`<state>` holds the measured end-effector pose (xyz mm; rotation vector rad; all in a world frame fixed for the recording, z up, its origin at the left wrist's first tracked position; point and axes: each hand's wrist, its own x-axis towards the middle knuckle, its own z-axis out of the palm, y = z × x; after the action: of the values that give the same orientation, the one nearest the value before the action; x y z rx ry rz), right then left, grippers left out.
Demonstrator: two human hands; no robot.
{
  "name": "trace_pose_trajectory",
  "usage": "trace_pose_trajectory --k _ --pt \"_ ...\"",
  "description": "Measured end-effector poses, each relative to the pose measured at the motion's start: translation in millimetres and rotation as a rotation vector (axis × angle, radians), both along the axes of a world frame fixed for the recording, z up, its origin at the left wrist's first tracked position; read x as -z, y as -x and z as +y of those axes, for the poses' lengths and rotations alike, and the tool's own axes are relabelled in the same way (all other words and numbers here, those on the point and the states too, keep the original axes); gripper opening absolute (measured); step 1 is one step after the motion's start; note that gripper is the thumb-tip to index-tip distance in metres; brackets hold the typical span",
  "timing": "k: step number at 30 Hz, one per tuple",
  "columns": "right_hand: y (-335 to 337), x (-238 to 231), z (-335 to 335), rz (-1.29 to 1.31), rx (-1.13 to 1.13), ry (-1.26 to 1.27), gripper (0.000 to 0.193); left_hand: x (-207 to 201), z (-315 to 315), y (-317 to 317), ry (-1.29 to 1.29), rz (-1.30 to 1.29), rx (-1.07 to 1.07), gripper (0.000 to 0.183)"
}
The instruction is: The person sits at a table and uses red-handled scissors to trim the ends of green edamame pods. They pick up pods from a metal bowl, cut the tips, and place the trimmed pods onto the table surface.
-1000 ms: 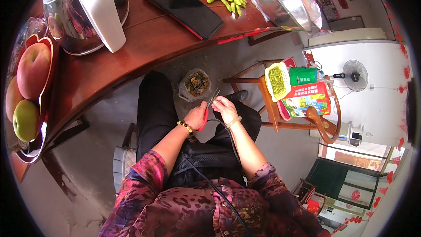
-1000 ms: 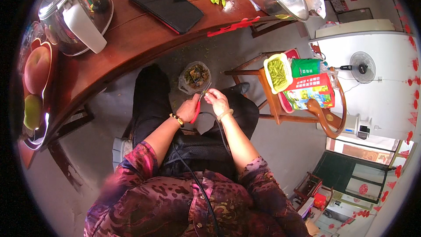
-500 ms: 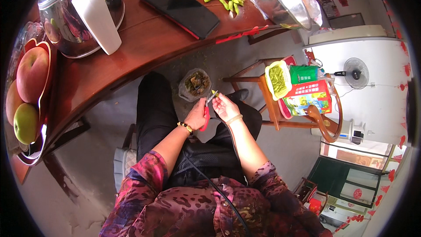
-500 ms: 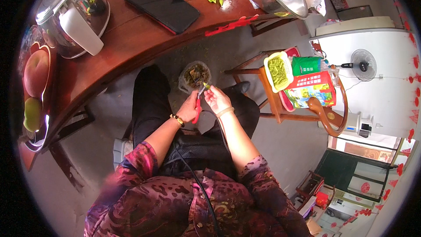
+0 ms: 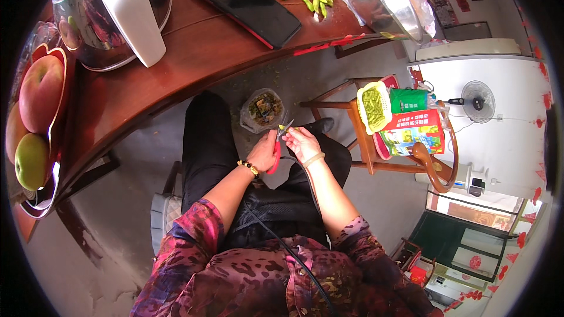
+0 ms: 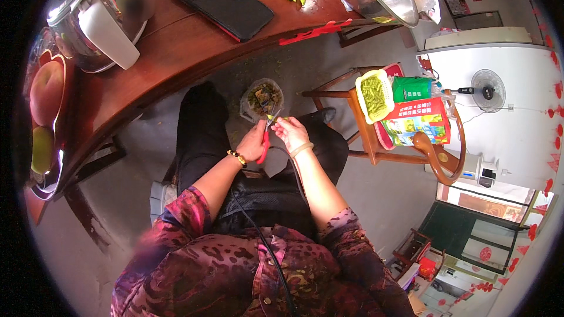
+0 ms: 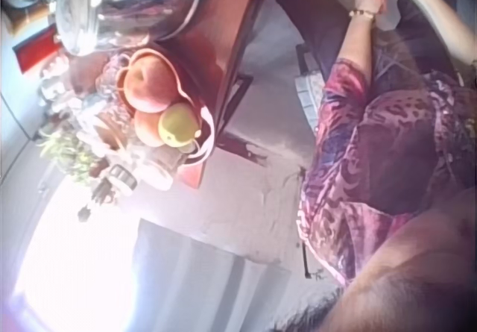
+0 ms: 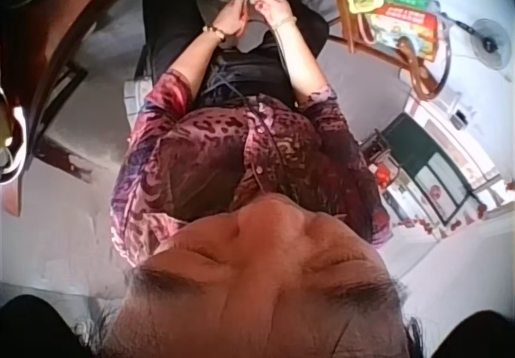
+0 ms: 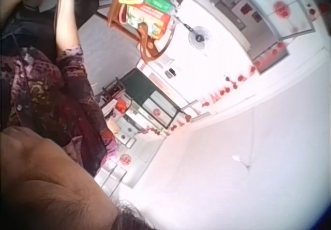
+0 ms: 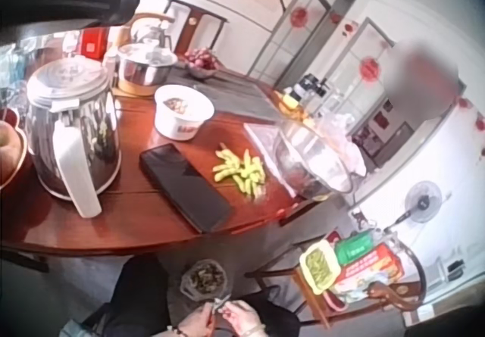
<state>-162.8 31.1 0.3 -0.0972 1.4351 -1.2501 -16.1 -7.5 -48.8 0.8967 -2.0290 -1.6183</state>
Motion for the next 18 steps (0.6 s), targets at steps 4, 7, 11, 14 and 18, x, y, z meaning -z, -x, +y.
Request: trace_pose_trajectory --k 4,7,11,14,18 --pt "2 3 1 0.077 -0.033 0.011 0.007 -7 -1 -1 -0.022 -0.06 0.024 0.047" --pt "-3 1 0 0.043 0.026 0.045 0.006 -10 -3 0 -0.093 -0.043 0.017 0.044" --pt "-8 -7 -2 -0.031 0.101 0.131 0.005 -3 -3 1 -0.108 0.027 -0.048 0.046" --pt "-3 -4 1 -0.025 0.053 0.139 0.005 7 0 3 -0.008 0.029 -0.059 0.049" --pt "-2 -4 4 -0.013 0.039 0.16 0.005 5 -1 3 -0.021 0.01 -0.019 0.047"
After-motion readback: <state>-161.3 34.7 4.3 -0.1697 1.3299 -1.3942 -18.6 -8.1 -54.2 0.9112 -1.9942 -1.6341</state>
